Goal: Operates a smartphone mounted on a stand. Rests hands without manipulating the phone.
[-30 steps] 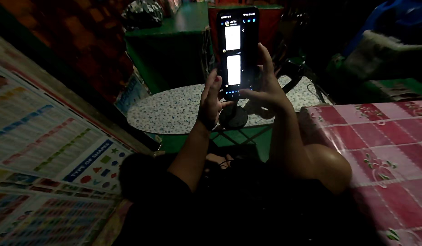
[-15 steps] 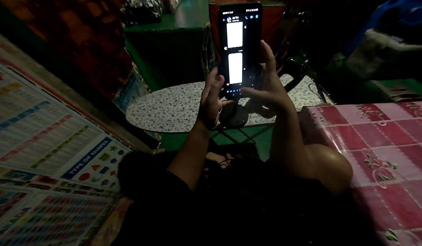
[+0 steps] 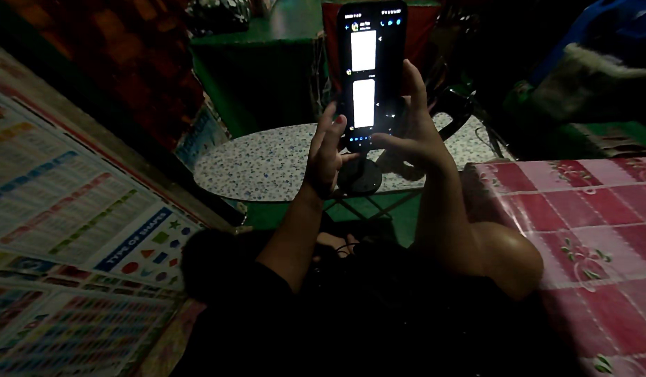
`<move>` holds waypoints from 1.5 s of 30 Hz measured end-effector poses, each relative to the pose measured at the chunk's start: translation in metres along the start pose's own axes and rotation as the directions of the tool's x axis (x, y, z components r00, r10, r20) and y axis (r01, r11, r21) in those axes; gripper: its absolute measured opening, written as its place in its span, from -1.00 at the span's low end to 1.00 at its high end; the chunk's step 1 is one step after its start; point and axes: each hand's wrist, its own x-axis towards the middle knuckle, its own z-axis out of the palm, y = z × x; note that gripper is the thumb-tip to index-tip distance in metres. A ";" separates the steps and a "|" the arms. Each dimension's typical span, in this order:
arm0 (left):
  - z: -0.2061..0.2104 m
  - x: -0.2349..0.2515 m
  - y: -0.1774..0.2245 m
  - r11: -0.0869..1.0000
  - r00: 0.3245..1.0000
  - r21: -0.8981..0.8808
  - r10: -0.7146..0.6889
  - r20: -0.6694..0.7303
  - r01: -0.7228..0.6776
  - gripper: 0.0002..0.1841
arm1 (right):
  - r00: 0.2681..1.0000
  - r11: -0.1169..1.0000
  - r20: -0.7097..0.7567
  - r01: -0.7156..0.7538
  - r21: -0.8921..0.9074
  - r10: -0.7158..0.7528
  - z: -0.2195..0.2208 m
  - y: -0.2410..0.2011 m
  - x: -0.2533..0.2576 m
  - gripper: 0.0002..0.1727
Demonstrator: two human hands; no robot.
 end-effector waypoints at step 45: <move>0.006 -0.004 -0.001 0.995 0.995 -0.046 0.089 -0.055 -0.092 -0.36 | 0.841 0.851 -0.250 -0.515 -0.103 0.479 0.045 -0.141 0.001 -0.14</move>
